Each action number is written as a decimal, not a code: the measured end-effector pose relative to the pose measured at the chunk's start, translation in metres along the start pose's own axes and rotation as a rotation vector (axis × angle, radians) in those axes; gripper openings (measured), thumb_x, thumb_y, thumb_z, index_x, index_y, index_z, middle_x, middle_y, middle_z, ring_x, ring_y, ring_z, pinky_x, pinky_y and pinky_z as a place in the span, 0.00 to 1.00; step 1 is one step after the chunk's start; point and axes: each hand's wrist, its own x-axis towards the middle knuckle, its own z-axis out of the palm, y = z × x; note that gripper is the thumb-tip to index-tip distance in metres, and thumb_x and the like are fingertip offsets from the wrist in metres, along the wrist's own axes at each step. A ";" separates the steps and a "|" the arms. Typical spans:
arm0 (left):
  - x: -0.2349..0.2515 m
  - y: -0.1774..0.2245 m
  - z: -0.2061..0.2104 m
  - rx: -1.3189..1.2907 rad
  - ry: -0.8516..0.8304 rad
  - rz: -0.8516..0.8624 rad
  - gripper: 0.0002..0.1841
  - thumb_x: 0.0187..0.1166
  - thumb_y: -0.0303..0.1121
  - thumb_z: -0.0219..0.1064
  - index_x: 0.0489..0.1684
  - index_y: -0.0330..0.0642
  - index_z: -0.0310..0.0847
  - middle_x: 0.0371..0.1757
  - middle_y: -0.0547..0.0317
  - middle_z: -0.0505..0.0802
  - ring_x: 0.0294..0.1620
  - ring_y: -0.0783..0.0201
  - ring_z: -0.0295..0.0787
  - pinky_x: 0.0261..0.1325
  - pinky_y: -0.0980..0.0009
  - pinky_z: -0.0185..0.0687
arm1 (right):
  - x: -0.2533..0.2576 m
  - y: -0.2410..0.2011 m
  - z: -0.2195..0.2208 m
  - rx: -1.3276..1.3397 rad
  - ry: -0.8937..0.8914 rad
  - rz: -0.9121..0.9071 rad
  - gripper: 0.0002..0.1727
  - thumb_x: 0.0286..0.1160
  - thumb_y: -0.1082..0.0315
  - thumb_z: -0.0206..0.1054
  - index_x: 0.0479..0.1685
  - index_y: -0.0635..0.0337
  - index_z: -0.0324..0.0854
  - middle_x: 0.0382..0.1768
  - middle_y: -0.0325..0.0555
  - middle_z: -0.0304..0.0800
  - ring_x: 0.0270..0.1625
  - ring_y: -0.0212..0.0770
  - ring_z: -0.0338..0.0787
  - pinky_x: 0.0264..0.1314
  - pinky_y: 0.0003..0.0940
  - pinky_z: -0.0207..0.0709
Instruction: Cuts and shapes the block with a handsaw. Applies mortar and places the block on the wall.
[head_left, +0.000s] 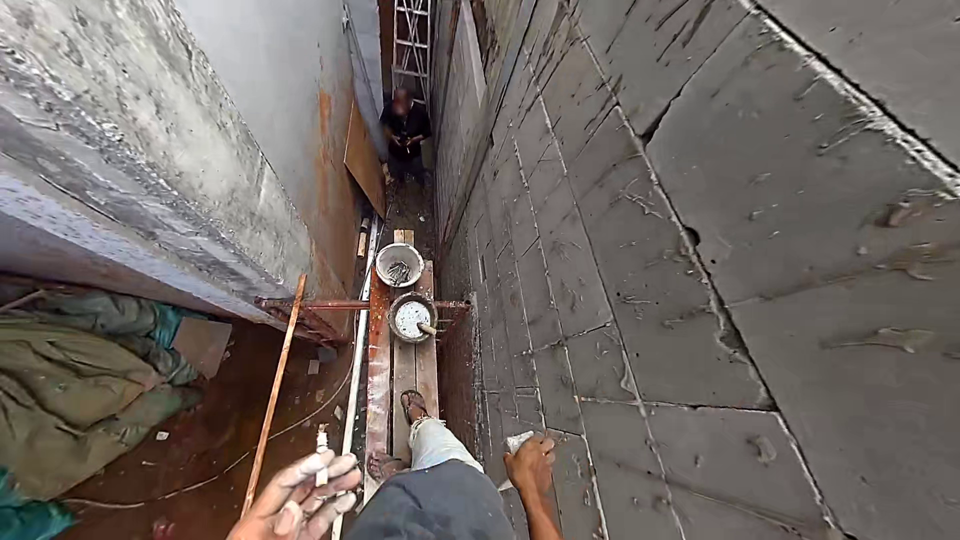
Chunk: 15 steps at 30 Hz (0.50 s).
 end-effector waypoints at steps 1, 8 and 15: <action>-0.002 -0.016 -0.022 0.040 0.242 -0.051 0.14 0.92 0.37 0.54 0.65 0.51 0.82 0.64 0.58 0.93 0.63 0.59 0.92 0.64 0.62 0.90 | -0.001 0.007 0.012 -0.004 0.006 0.004 0.54 0.56 0.57 0.84 0.84 0.75 0.60 0.84 0.76 0.58 0.81 0.70 0.72 0.71 0.57 0.80; 0.021 -0.114 -0.105 0.446 0.755 -0.049 0.10 0.76 0.17 0.62 0.51 0.28 0.85 0.54 0.49 0.96 0.50 0.62 0.96 0.56 0.67 0.92 | 0.021 0.009 0.018 0.020 0.093 -0.072 0.54 0.56 0.57 0.85 0.82 0.77 0.61 0.81 0.82 0.59 0.79 0.76 0.72 0.71 0.62 0.78; 0.100 -0.151 -0.116 0.219 0.931 -0.113 0.12 0.71 0.12 0.70 0.40 0.33 0.71 0.45 0.43 0.96 0.45 0.55 0.98 0.48 0.62 0.95 | 0.086 -0.073 0.011 -0.037 0.137 -0.306 0.59 0.54 0.59 0.88 0.86 0.75 0.55 0.80 0.83 0.60 0.79 0.77 0.72 0.72 0.63 0.77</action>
